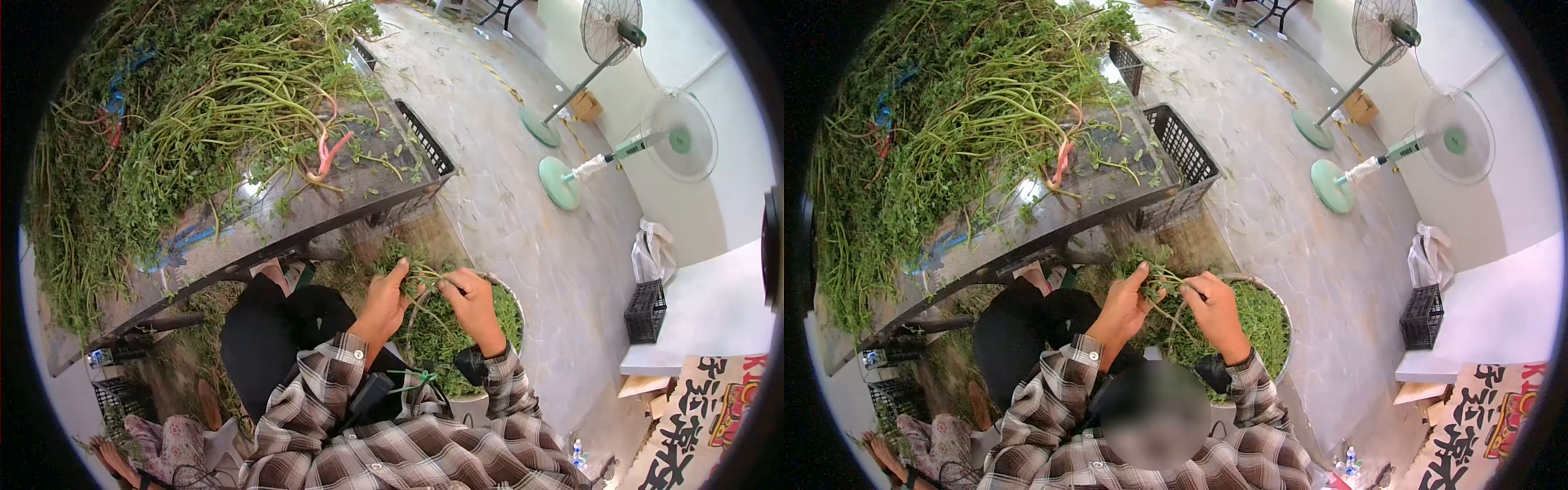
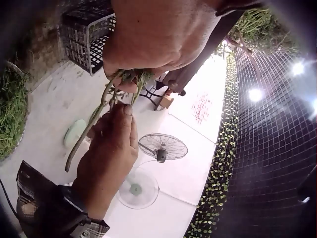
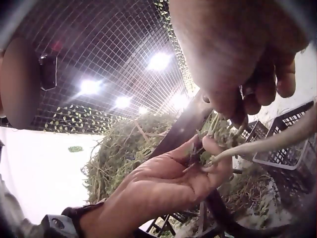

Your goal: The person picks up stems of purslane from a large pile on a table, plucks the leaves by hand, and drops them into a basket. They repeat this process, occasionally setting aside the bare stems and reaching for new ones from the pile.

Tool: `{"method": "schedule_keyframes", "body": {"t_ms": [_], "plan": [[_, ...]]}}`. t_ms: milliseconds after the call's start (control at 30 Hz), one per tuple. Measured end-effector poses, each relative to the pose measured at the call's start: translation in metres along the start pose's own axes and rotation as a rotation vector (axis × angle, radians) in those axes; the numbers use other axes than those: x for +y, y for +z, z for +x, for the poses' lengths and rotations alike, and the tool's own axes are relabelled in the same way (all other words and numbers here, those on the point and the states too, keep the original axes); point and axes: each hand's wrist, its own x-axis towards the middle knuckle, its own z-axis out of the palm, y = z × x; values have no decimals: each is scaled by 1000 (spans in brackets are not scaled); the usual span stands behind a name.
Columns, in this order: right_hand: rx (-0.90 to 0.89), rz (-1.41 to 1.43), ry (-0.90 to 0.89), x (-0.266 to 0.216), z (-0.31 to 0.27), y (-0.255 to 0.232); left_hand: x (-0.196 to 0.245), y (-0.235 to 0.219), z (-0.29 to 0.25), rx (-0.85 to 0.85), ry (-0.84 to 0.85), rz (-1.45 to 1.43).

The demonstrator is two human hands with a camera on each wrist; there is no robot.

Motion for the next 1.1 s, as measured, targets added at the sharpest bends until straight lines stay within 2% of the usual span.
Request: {"method": "schedule_keyframes", "body": {"t_ms": [167,433,567,667,733,767,900,1000,1067,1100], "plan": [[-49,32,33,-7,2,-2,1,-1,-2,-3,-25,115],[-148,54,-17,-13,0,4,4,1,-4,-11,-87,262],[-187,-2,-35,-11,-9,8,2,-11,8,37,-83,128],[-195,22,-5,-19,-17,5,-10,-33,27,34,-138,175],[-202,-16,-40,-18,-23,2,-24,-43,35,80,-183,64],[-215,3,12,-17,-27,0,-28,-50,40,32,-194,63],[-235,72,143,-10,-40,-6,-41,-44,39,38,-252,85],[-246,96,190,-7,-43,-8,-38,-28,33,97,-257,139],[-250,110,215,-8,-46,-10,-33,-17,28,204,-252,194],[-242,106,216,-11,-46,-11,-31,-24,29,64,-268,200]]}}
